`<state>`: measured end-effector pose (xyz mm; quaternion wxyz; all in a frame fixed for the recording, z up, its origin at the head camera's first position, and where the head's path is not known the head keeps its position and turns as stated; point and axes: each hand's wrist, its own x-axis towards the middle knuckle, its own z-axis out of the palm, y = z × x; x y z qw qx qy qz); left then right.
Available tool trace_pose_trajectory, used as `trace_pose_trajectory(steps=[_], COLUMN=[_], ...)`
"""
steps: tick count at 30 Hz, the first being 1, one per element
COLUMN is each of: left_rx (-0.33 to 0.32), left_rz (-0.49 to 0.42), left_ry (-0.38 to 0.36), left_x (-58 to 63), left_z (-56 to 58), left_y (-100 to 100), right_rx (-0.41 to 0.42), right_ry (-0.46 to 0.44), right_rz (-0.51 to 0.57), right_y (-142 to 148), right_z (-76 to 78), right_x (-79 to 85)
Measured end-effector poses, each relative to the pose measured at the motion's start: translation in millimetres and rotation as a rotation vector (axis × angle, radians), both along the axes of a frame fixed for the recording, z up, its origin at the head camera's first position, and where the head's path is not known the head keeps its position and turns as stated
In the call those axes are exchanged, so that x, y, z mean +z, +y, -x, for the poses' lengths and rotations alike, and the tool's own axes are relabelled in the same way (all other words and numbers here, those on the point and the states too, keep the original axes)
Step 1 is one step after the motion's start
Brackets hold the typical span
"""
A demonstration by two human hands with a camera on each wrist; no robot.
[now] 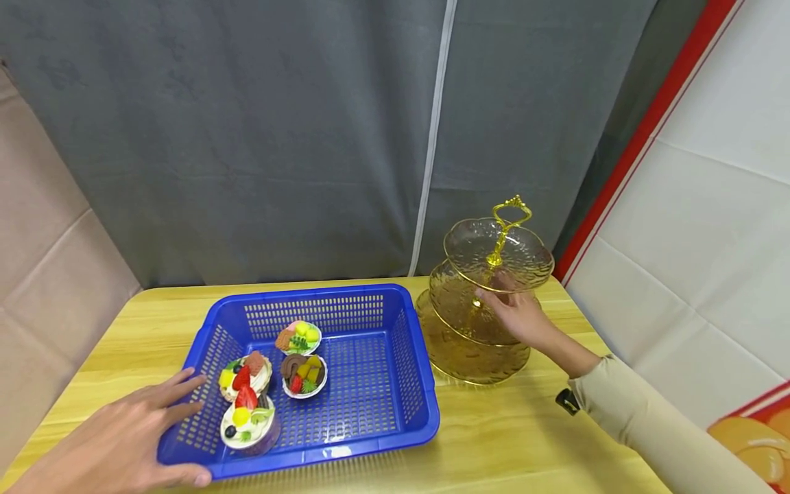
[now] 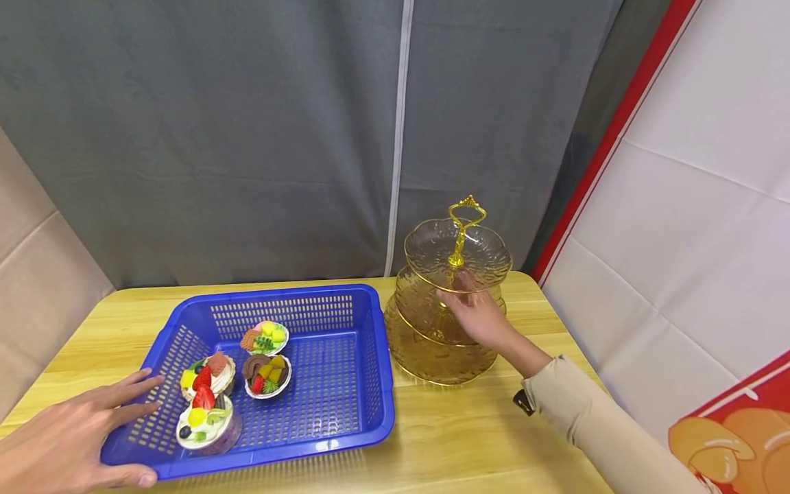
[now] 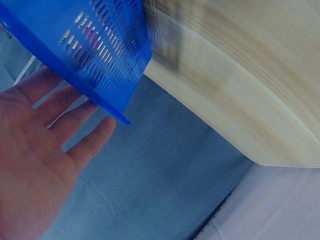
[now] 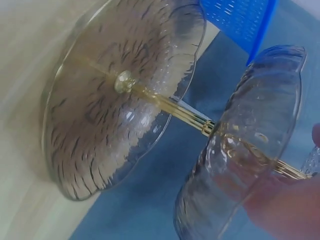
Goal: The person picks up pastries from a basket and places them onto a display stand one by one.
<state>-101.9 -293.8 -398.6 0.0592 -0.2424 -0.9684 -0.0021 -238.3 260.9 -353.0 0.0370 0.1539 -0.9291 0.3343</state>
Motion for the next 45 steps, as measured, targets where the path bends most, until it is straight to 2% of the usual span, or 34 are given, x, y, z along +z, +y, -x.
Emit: trace_pose_trajectory(steps=[1, 2, 8, 12, 19, 25, 28, 37, 45], left_rx=[-0.002, -0.001, 0.01, 0.013, 0.0, 0.005, 0.012, 0.03, 0.035], left_rz=[-0.002, 0.0, 0.014, 0.016, -0.001, -0.009, 0.0, 0.016, 0.017], left_ry=[0.001, -0.003, -0.016, -0.022, -0.011, -0.013, -0.022, -0.041, -0.04], left_x=[0.1, 0.1, 0.6, 0.1, -1.4, -1.4, -0.5, 0.0, -0.4], left_z=[0.3, 0.5, 1.1, 1.0, 1.0, 0.6, 0.6, 1.1, 1.2], left_y=[0.2, 0.6, 1.0, 0.8, -0.2, 0.0, 0.5, 1.3, 2.2], right_rx=[-0.055, -0.04, -0.023, -0.007, 0.183, 0.408, 0.48, 0.588, 0.68], right_ry=[-0.081, -0.088, -0.028, 0.025, 0.113, 0.066, 0.016, -0.059, -0.061], right_rz=[0.047, 0.035, -0.088, -0.105, -0.049, -0.008, 0.013, -0.001, 0.001], right_y=[-3.4, -4.4, -1.6, -5.5, -26.8, -53.9, -68.6, -104.4, -132.0], right_z=[-6.1, -10.5, -25.7, -33.2, -35.3, -35.5, -36.0, -32.6, -25.5], right_x=[6.4, 9.4, 11.2, 11.5, 12.7, 19.3, 24.9, 38.0, 33.9])
